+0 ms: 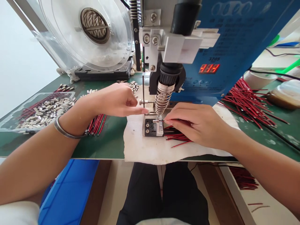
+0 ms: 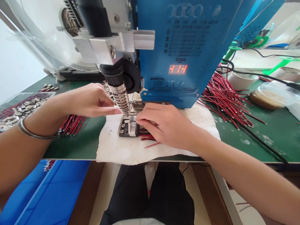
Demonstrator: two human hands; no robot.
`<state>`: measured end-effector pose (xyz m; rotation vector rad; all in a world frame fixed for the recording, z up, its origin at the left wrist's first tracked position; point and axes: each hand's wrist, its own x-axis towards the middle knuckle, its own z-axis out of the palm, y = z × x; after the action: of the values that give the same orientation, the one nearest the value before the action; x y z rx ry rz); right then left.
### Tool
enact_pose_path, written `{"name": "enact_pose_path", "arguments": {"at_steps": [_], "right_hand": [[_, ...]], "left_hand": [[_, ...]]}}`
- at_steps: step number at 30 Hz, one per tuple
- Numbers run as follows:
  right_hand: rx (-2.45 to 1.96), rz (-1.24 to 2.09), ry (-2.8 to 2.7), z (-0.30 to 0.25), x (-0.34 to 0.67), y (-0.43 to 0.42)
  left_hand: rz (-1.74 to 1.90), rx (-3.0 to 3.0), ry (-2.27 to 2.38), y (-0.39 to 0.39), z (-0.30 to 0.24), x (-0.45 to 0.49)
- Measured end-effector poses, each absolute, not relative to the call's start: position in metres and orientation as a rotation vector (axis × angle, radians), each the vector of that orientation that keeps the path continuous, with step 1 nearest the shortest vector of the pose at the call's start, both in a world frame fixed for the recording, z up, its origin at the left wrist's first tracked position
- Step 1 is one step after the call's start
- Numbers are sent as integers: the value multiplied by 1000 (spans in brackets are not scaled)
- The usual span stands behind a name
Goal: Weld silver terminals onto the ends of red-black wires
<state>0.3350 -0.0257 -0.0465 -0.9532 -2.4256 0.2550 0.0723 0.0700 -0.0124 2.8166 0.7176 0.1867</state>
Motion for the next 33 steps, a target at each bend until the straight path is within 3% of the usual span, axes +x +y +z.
{"name": "enact_pose_path", "arguments": {"at_steps": [10,33], "right_hand": [[-900,217,-2450,-45,335,-24],[-828,169,-2457,-44,336,-22]], "left_hand": [[458,2918,668,73,-27,77],[350,2968,736,72,-26,79]]}}
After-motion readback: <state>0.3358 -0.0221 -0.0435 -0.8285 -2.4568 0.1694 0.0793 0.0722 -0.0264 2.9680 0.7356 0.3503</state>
